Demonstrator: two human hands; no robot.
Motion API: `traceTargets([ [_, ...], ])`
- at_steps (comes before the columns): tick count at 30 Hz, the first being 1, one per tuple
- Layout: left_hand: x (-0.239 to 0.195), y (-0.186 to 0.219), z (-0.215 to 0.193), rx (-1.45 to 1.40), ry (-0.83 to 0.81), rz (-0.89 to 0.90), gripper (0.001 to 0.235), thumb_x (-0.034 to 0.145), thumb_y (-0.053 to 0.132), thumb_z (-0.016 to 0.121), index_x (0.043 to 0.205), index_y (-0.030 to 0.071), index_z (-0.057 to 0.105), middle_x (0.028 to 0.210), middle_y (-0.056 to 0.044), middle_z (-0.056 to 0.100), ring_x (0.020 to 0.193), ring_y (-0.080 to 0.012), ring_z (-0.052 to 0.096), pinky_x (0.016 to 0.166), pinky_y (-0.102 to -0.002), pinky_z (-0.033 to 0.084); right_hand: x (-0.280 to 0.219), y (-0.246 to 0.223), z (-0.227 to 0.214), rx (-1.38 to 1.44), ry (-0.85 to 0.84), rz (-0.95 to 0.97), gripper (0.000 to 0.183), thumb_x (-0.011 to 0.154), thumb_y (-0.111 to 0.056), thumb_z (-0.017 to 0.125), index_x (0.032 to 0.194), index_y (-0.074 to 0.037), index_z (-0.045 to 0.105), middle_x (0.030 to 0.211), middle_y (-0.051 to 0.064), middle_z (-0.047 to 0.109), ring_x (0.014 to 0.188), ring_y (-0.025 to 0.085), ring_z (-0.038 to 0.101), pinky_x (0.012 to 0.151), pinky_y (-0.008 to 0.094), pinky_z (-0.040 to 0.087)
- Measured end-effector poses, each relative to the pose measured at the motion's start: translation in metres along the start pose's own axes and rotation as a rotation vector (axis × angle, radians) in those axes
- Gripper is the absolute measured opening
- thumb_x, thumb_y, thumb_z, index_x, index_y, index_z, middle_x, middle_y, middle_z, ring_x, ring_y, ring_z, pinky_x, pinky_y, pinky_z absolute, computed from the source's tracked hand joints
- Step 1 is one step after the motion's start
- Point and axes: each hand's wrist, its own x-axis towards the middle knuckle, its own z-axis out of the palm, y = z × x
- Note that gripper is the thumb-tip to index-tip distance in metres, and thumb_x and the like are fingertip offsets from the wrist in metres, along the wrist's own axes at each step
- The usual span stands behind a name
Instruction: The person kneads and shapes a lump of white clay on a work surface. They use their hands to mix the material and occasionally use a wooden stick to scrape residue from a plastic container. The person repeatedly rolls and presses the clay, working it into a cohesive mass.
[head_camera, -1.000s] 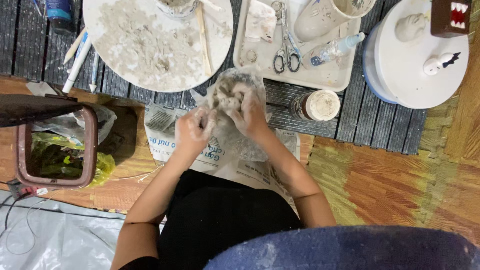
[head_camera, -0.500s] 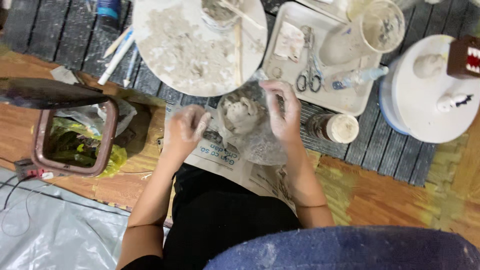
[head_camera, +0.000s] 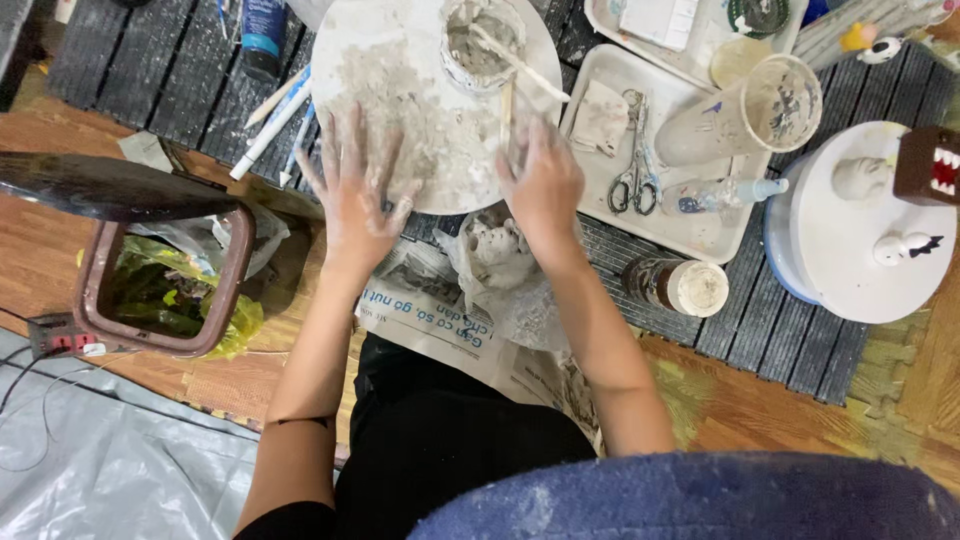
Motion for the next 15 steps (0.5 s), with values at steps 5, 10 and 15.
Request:
traceTargets([
  [5,0.006,0.012,0.014,-0.047,-0.119,-0.037,0.088,0.108,0.063,0.050,0.171,0.019,0.009,0.170,-0.029,-0.009,0.154,-0.0526,-0.014,0.117,-0.077,-0.009,0.021,0.011,0.007,0.085,-0.029,0.105,0.050,0.086,-0.013,0.070,0.134,-0.006,0.056,0.108,0.009,0.069,0.088,0.024,0.070,0.076,0.039,0.058],
  [10,-0.009,0.035,0.013,-0.051,-0.165,-0.083,0.093,0.101,0.070,0.047,0.167,0.017,0.009,0.168,-0.027,-0.008,0.153,-0.0499,-0.012,0.111,-0.076,-0.016,0.015,0.037,-0.015,0.119,0.033,0.006,0.032,0.090,-0.009,0.067,0.122,-0.009,0.062,0.109,0.012,0.070,0.088,0.026,0.072,0.082,0.040,0.057],
  [15,-0.005,0.022,-0.011,-0.054,0.087,-0.177,0.087,0.103,0.073,0.049,0.169,0.024,0.021,0.178,-0.015,0.014,0.164,-0.0415,0.005,0.116,-0.074,-0.020,0.022,0.043,-0.032,0.050,0.077,0.211,0.048,0.100,-0.021,0.067,0.136,0.002,0.046,0.094,0.015,0.072,0.087,0.038,0.068,0.079,0.050,0.051],
])
